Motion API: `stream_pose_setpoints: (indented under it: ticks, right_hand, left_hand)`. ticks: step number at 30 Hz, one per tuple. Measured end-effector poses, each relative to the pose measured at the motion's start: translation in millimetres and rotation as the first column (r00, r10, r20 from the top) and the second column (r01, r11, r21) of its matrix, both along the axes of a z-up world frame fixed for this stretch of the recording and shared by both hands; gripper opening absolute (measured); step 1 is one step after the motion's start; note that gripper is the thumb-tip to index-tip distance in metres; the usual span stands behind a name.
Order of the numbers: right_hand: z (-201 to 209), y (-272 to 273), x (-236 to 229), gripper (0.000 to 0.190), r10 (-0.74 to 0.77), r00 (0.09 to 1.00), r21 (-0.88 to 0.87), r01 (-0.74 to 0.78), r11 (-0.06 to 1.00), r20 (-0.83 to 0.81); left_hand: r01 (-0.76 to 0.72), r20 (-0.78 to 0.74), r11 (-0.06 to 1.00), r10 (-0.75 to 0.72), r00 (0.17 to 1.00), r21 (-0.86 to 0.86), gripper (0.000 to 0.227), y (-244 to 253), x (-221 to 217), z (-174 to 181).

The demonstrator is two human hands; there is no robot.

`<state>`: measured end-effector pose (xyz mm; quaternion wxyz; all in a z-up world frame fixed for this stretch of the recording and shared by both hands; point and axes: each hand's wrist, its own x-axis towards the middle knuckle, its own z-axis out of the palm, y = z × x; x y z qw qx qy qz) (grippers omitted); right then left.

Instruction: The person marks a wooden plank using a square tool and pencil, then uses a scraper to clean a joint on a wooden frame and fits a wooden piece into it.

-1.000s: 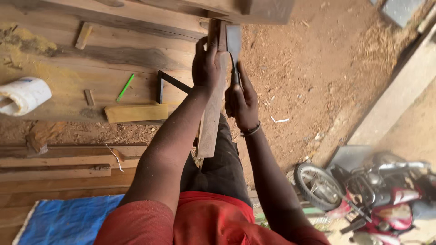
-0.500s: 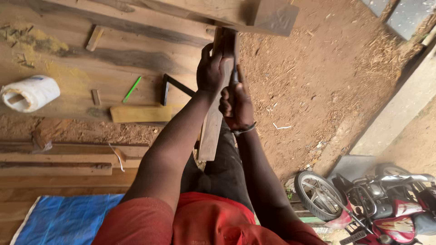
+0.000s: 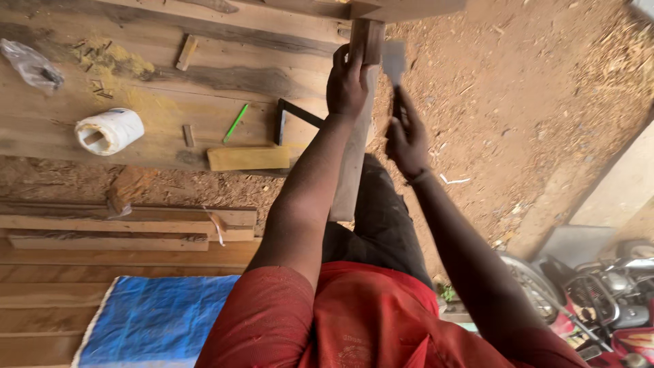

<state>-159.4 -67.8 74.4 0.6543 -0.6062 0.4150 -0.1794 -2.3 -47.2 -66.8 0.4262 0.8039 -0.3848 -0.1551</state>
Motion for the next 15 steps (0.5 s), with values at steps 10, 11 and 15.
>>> stream_pose_setpoints:
  ticks: [10,11,15]
  right_hand:
    - [-41,14,48,0.066,-0.163,0.970,-0.091,0.148,0.985,-0.183]
    - [-44,14,45,0.066,-0.143,0.978,-0.270,0.098,0.958,-0.150]
    - [-54,3,50,0.064,-0.082,0.991,-0.260,0.052,0.964,-0.105]
  left_hand:
    - [-0.046,-0.075,0.999,0.046,0.996,0.002,0.051,-4,3,11]
    - [-0.051,-0.119,0.999,0.051,0.992,-0.002,0.051,-6,1,14]
    - [-0.042,-0.008,0.999,0.041,0.999,-0.019,0.050,-13,12,23]
